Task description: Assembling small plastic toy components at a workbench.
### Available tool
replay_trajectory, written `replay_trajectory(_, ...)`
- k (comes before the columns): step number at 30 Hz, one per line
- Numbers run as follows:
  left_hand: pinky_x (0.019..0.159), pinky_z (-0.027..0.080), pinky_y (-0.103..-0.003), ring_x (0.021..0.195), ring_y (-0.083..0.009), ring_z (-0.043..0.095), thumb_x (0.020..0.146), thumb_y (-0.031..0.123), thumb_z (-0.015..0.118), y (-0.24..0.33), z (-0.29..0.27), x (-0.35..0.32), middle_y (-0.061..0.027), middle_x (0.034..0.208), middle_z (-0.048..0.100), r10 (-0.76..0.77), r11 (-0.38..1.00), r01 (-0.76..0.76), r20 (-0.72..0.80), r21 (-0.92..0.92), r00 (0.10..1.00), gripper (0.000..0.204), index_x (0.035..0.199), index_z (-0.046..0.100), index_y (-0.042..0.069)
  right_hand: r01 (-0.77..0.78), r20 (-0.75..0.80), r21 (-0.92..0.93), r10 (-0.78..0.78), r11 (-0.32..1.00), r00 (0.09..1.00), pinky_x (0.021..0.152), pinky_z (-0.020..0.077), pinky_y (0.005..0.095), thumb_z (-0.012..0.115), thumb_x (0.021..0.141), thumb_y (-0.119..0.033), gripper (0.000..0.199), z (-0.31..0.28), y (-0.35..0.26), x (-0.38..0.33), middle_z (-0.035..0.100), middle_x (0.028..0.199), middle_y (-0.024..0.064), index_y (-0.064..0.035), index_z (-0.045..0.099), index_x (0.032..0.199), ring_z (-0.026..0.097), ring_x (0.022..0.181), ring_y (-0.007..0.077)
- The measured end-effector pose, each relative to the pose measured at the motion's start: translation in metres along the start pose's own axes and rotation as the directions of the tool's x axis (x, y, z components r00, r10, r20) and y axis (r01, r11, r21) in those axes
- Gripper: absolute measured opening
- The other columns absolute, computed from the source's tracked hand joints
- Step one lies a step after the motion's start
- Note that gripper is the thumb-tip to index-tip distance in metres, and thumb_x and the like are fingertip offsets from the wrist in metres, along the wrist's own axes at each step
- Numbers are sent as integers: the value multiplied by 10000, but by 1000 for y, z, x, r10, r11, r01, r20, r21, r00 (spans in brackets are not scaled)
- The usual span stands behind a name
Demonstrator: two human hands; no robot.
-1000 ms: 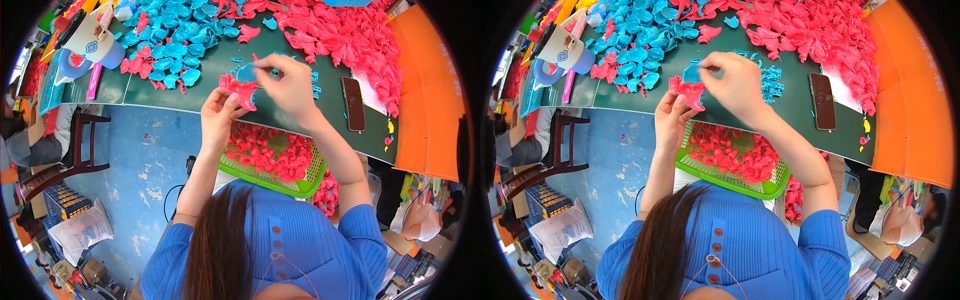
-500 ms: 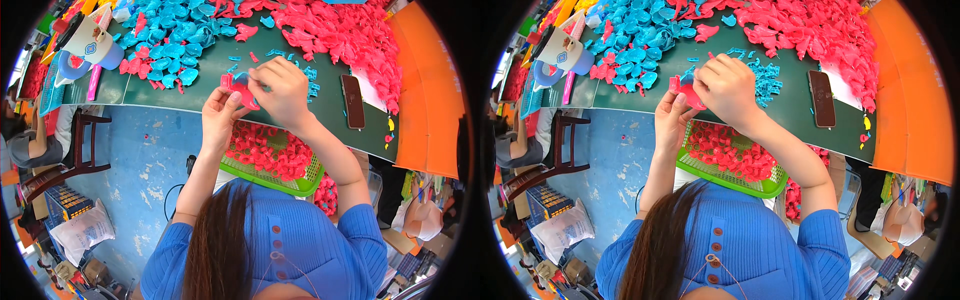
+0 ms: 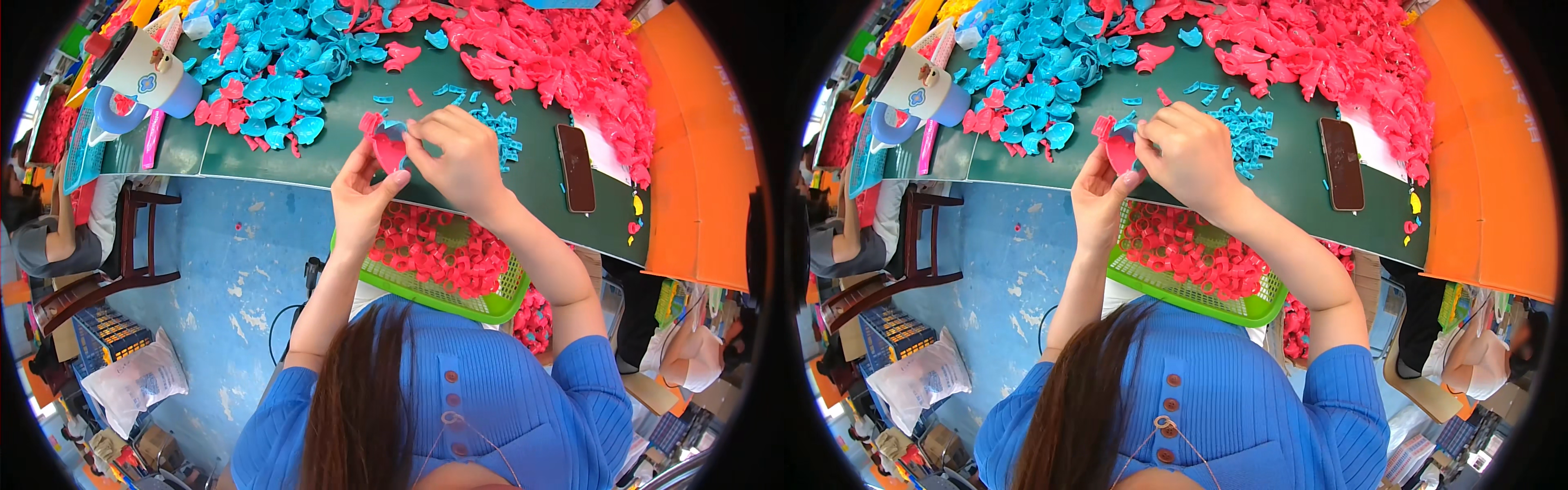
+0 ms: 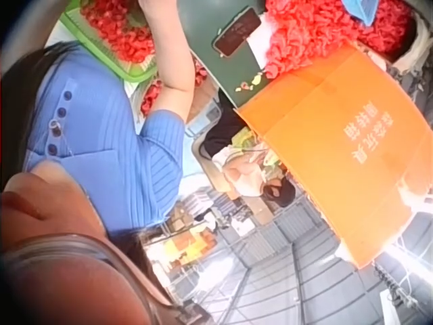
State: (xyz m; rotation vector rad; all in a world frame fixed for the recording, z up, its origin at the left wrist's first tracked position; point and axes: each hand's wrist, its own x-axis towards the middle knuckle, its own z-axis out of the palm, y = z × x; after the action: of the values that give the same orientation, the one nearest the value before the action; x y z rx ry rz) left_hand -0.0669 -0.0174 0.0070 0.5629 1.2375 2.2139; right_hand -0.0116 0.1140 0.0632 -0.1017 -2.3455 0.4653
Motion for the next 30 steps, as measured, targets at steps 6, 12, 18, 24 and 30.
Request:
replay_trajectory(6, 873, 481, -349, 1036, -174, 540, 798, 104, 654, 6, -22, 1, -105, 1123, 544, -102, 990, 93, -79, -104, 992, 530, 1251, 422, -46, -361, 445, 150, 264, 920, 856, 617, 479, 331, 662, 765, -272, 278, 15, 39, 48, 624, 750, 99, -8, 662, 853, 598, 681, 232)
replay_trajectory(12, 893, 475, -385, 1041, -195, 545, 804, 172, 661, 10, -25, 4, -112, 1128, 544, -96, 987, 93, -17, -134, 995, 536, 1236, 434, -48, -89, 333, -367, 220, 926, 917, 809, 466, 390, 696, 689, -439, 596, 85, 137, 83, 598, 1035, 169, -9, 593, 1087, 571, 966, 291)
replay_trajectory(18, 897, 473, -423, 1043, -249, 559, 831, 180, 624, 12, -49, 2, -135, 1135, 545, -103, 967, 97, -13, -237, 995, 502, 1226, 408, -41, -16, 298, -337, 122, 942, 947, 774, 469, 378, 731, 659, -421, 582, 63, 138, 87, 632, 950, 135, -35, 608, 1077, 577, 921, 279)
replay_trajectory(24, 893, 479, -413, 1030, -268, 566, 859, 291, 586, 14, -61, 3, -144, 1126, 556, -127, 954, 117, -19, -275, 992, 524, 1228, 415, -38, 201, 559, 215, -289, 956, 777, 854, 399, 389, 727, 676, -214, 435, 13, 66, 68, 631, 944, 56, -77, 603, 1070, 552, 911, 207)
replay_trajectory(30, 870, 501, -405, 1017, -285, 572, 871, 354, 556, 17, -66, 3, -180, 1123, 551, -140, 949, 120, -48, -292, 989, 545, 1199, 430, -63, 175, 702, 172, -245, 969, 668, 962, 383, 385, 577, 771, -45, 387, 0, 46, 10, 508, 1232, 89, -153, 571, 1143, 463, 1131, 263)
